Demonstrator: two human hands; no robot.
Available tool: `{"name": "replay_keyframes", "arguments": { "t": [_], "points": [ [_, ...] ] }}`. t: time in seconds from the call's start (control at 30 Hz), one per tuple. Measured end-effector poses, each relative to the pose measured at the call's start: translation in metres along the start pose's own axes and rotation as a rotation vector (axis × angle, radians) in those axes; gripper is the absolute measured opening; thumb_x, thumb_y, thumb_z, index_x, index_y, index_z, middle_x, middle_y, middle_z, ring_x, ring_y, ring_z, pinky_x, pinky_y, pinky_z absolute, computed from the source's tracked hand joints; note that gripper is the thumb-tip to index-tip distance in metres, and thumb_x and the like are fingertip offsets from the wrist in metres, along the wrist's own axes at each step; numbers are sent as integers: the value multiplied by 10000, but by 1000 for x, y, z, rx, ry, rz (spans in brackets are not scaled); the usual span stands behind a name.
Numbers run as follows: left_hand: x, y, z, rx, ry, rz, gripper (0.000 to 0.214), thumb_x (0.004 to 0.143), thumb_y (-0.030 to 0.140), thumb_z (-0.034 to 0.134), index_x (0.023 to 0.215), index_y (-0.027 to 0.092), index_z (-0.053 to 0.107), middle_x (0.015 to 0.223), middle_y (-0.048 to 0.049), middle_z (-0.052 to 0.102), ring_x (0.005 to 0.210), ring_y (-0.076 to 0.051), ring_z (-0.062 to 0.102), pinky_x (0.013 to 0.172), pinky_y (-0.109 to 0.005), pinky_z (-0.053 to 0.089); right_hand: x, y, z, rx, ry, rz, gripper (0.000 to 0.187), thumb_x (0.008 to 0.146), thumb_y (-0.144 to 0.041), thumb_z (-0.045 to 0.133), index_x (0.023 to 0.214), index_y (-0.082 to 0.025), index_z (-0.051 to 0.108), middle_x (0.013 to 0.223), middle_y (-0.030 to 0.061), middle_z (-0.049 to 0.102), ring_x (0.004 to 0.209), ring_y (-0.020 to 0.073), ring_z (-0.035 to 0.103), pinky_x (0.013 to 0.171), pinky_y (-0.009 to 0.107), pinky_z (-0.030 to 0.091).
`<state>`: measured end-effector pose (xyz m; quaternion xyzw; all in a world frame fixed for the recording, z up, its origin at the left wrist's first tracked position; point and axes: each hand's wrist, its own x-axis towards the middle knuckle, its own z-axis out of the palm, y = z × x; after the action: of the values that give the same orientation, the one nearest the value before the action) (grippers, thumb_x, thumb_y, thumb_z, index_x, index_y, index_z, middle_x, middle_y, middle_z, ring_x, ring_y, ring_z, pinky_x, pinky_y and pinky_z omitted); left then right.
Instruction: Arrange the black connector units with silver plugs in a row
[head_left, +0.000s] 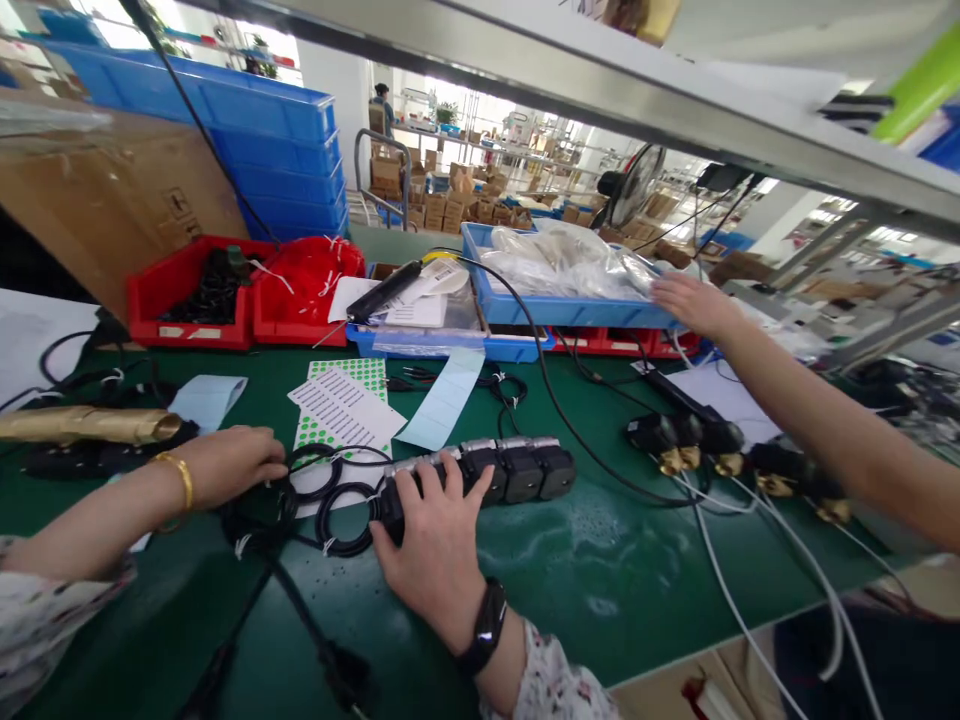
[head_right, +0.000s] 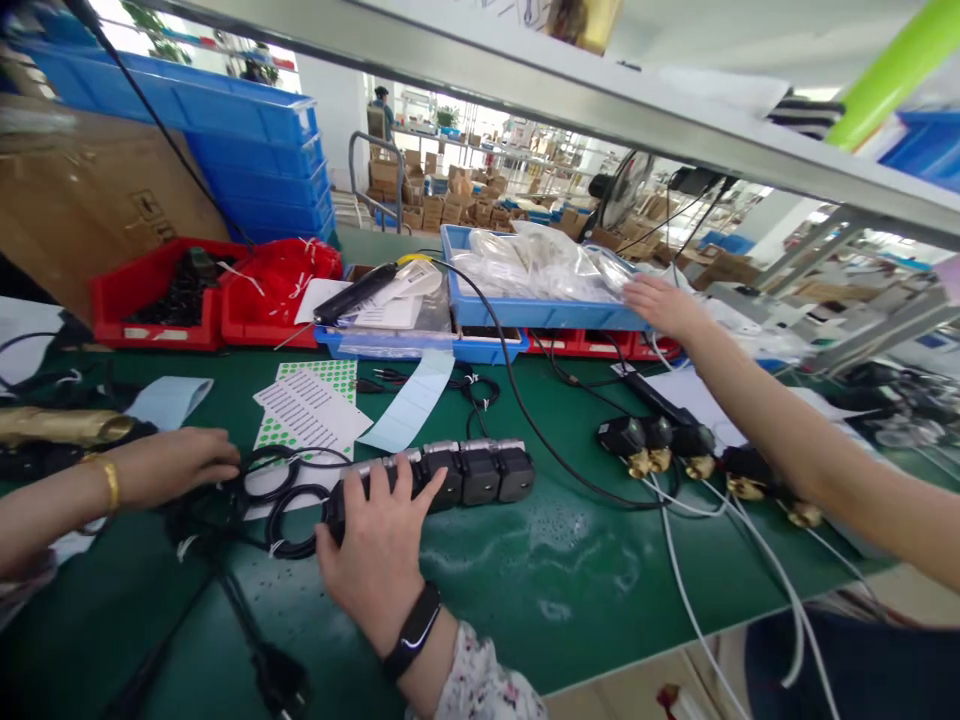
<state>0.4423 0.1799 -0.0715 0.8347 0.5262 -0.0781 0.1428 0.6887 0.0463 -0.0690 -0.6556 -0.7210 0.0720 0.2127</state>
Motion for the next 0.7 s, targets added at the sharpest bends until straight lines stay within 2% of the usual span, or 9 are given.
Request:
{"name": "replay_keyframes", "arguments": {
  "t": [0.07,0.13,0.2,0.27,0.37,0.43,0.57,0.7],
  "points": [
    [7,16,-6,24,10,50,301,851,373,421,827,180,651,863,-74,601,845,-252,564,783,-357,403,1,-1,1,-10,4,4,407,777,-437,604,1131,-248,535,1177,83,538,1221,366,315,1012,712,-19],
    [15,36,-9,6,22,136,331,887,378,354,885,174,615,933,-88,596,904,-252,550,828,-369,397,1,-2,3,-22,7,7,383,785,-432,589,1119,-251,539,1157,78,541,1211,362,323,1011,713,-15],
    [22,52,-6,-24,11,203,264,873,355,394,911,183,590,963,-79,605,935,-242,543,846,-354,400,1,-1,4,-31,12,6,378,786,-431,583,1119,-255,541,1149,77,541,1207,361,324,1009,715,-10],
    [25,61,1,-24,11,193,178,825,317,480,911,192,574,972,-70,613,957,-246,536,845,-349,406,-1,1,5,-31,17,-4,380,786,-433,580,1123,-261,540,1148,76,540,1207,357,325,1012,712,-11],
    [25,62,10,-20,47,145,164,766,264,564,915,196,556,972,-63,615,971,-254,526,833,-352,413,-5,5,5,-20,13,-34,389,779,-432,587,1129,-271,535,1157,67,535,1214,347,325,1023,699,-21],
    [24,58,15,-6,65,160,153,757,248,582,901,195,566,974,-67,611,972,-255,520,839,-358,412,-7,8,6,-14,6,-52,400,776,-440,591,1136,-277,531,1159,63,535,1212,344,332,1024,697,-26],
    [30,55,22,43,90,213,88,820,231,523,848,186,593,947,-77,597,947,-243,524,842,-361,416,-6,9,7,-10,11,-54,396,788,-445,580,1145,-279,532,1160,64,545,1218,346,340,1024,702,-28],
    [22,68,16,85,114,189,116,851,200,489,854,157,597,934,-102,590,938,-249,530,830,-373,430,-7,13,6,0,27,-104,423,787,-417,601,1181,-279,529,1188,76,557,1226,372,363,1008,741,21]
  ]
}}
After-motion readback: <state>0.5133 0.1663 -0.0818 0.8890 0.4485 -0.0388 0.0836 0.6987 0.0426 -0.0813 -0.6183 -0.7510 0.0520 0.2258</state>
